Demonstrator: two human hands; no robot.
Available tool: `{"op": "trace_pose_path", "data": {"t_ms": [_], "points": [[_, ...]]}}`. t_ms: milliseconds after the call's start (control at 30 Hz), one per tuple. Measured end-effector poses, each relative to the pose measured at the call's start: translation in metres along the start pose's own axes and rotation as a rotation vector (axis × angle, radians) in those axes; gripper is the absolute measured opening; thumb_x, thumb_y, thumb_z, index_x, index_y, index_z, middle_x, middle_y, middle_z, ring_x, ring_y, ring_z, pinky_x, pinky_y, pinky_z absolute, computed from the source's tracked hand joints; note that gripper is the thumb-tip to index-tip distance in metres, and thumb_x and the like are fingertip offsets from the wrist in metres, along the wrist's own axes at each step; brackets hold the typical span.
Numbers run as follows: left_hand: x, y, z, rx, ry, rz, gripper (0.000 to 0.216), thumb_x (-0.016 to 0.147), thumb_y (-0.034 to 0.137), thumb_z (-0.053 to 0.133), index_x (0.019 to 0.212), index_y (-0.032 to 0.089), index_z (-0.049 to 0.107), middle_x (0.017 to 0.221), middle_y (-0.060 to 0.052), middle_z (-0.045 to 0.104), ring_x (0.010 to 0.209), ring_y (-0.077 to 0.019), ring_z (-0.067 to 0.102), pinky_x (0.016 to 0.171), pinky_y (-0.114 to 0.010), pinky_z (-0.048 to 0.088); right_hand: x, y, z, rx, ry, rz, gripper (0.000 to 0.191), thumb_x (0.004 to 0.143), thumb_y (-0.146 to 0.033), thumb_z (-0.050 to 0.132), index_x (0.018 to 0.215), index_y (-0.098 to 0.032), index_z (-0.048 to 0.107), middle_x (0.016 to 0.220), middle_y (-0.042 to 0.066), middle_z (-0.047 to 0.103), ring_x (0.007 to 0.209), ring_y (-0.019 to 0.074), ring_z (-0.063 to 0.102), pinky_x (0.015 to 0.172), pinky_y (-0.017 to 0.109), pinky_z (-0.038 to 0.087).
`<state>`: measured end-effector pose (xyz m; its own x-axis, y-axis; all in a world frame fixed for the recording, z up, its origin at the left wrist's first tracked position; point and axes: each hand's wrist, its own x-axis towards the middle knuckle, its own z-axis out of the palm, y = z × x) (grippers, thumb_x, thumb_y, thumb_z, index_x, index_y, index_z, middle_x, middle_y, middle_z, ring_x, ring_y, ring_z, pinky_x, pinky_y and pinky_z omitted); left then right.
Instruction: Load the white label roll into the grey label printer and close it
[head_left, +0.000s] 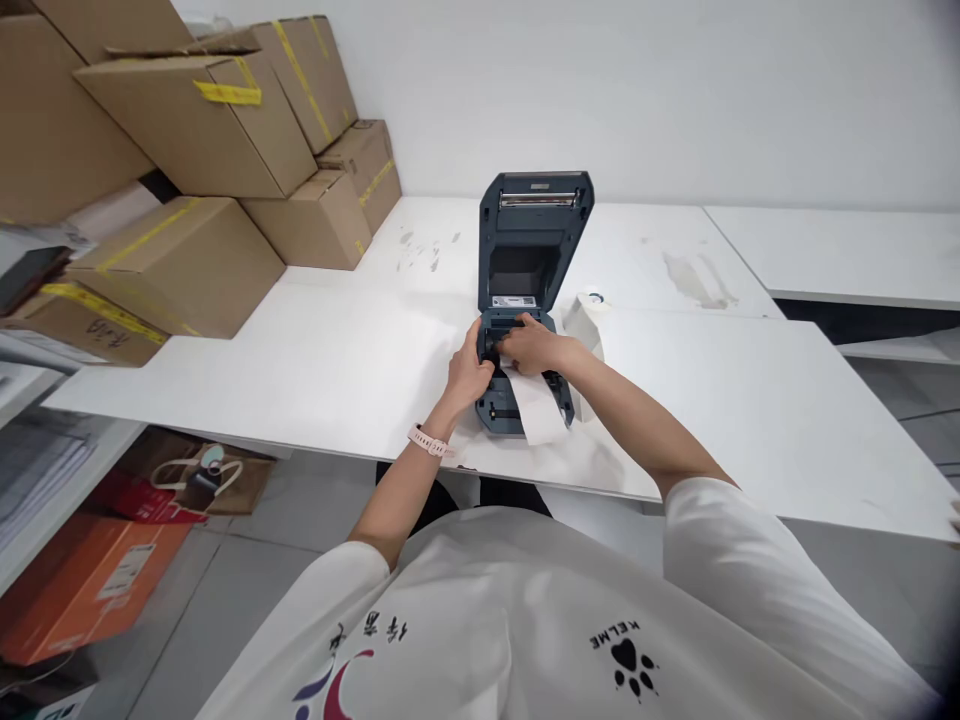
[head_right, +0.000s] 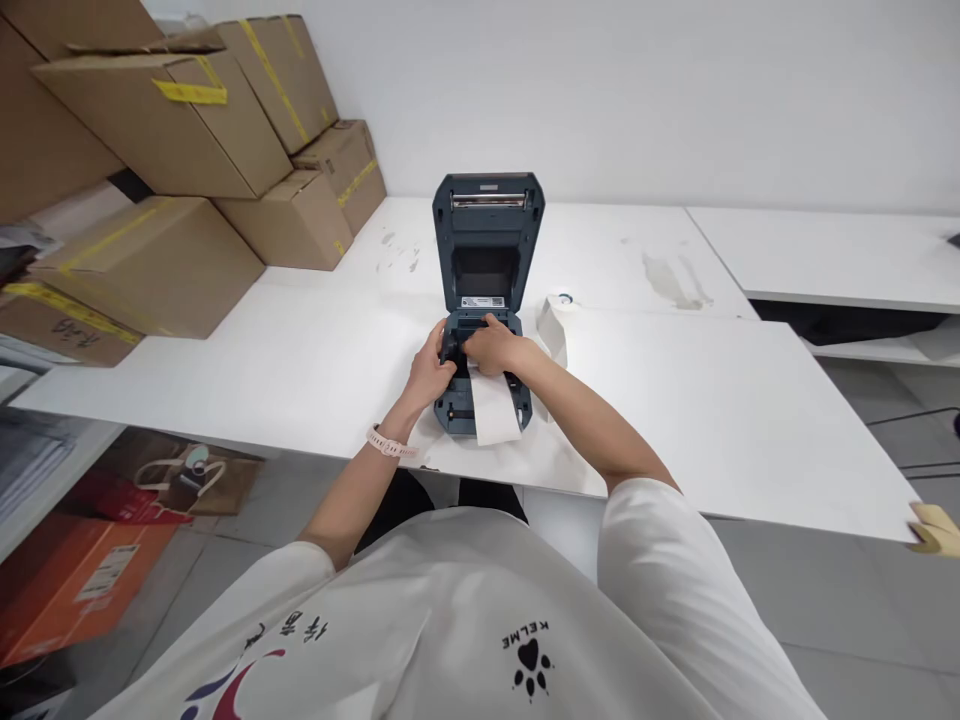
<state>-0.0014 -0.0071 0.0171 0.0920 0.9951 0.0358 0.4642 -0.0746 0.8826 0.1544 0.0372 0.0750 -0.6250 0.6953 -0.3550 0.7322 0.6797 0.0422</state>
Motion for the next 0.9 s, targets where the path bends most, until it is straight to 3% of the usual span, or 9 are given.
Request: {"op": "trace_pose_path", "data": {"t_ms": [100,200,333,400,467,533,633,767,900], "points": [[0.001,-0.009,0.003,-0.092,0.012,0.013,0.096,0.072,0.011,0.057,0.165,0.025,0.035,0.149,-0.01,0.066,0.143,-0.0347,0.059,0.12,-0.053,0.046,-0.004,0.008,-0.011,0.038,-0.053,-0.062,0.035,0.08,-0.007,0.064,0.11,-0.014,0.08,0.106,0.014,0.081,0.109,0.0345,0.072,0.116,0.053,0.035],[0.001,-0.014,0.004,-0.131,0.008,0.022,0.095,0.073,0.012,0.057,0.164,0.026,0.035,0.151,-0.01,0.064,0.147,-0.0351,0.056,0.122,-0.054,0.045,-0.034,0.026,-0.017,0.271,-0.003,-0.169,0.04,0.088,-0.022,0.066,0.127,-0.02,0.073,0.116,0.01,0.078,0.105,0.0273,0.072,0.099,0.04,0.05],[-0.002,-0.012,0.003,-0.136,0.014,0.004,0.092,0.075,0.014,0.058,0.163,0.026,0.038,0.156,-0.01,0.06,0.149,-0.0355,0.053,0.124,-0.055,0.042,-0.108,0.054,0.005,0.933,0.436,-0.333,0.039,0.089,-0.045,0.077,0.122,-0.025,0.071,0.123,0.009,0.074,0.11,0.0261,0.069,0.095,0.039,0.055],[-0.004,-0.009,0.002,-0.147,0.011,-0.009,0.09,0.076,0.014,0.058,0.163,0.026,0.038,0.159,-0.01,0.058,0.15,-0.0357,0.052,0.123,-0.054,0.043,-0.146,0.064,0.027,1.129,0.688,-0.311,0.034,0.086,-0.045,0.082,0.113,-0.028,0.071,0.115,0.008,0.075,0.108,0.0267,0.07,0.094,0.041,0.056],[-0.005,-0.008,0.003,-0.164,0.01,-0.013,0.089,0.077,0.015,0.058,0.163,0.025,0.039,0.161,-0.011,0.056,0.15,-0.0352,0.052,0.122,-0.053,0.044,-0.179,0.071,0.049,1.235,0.831,-0.21,0.032,0.085,-0.042,0.084,0.11,-0.03,0.069,0.111,0.008,0.076,0.105,0.0277,0.071,0.09,0.043,0.057],[-0.006,-0.008,0.003,-0.177,0.023,-0.009,0.086,0.077,0.016,0.058,0.161,0.025,0.042,0.16,-0.01,0.057,0.148,-0.0343,0.053,0.121,-0.052,0.045,-0.203,0.081,0.069,1.264,0.813,-0.061,0.031,0.085,-0.041,0.084,0.11,-0.031,0.068,0.11,0.007,0.078,0.105,0.0284,0.071,0.089,0.044,0.057],[-0.005,-0.009,0.005,-0.191,0.051,0.004,0.083,0.076,0.014,0.059,0.157,0.025,0.048,0.154,-0.01,0.062,0.142,-0.0329,0.058,0.118,-0.05,0.049,-0.214,0.099,0.094,1.251,0.665,0.156,0.032,0.086,-0.042,0.084,0.111,-0.031,0.068,0.115,0.007,0.077,0.111,0.0279,0.068,0.097,0.046,0.054],[-0.006,-0.009,0.005,-0.206,0.049,0.017,0.079,0.076,0.012,0.059,0.153,0.026,0.054,0.144,-0.009,0.068,0.131,-0.0307,0.065,0.11,-0.048,0.056,-0.183,0.12,0.126,1.365,0.621,0.326,0.04,0.079,-0.048,0.088,0.106,-0.029,0.066,0.125,0.007,0.075,0.113,0.0258,0.068,0.099,0.044,0.054],[-0.007,-0.009,0.005,-0.218,0.056,0.041,0.08,0.077,0.012,0.058,0.155,0.027,0.051,0.142,-0.007,0.069,0.134,-0.0299,0.064,0.113,-0.049,0.055,-0.153,0.129,0.151,1.473,0.601,0.327,0.049,0.072,-0.051,0.091,0.109,-0.028,0.067,0.131,0.009,0.074,0.111,0.0261,0.071,0.103,0.048,0.056]]}}
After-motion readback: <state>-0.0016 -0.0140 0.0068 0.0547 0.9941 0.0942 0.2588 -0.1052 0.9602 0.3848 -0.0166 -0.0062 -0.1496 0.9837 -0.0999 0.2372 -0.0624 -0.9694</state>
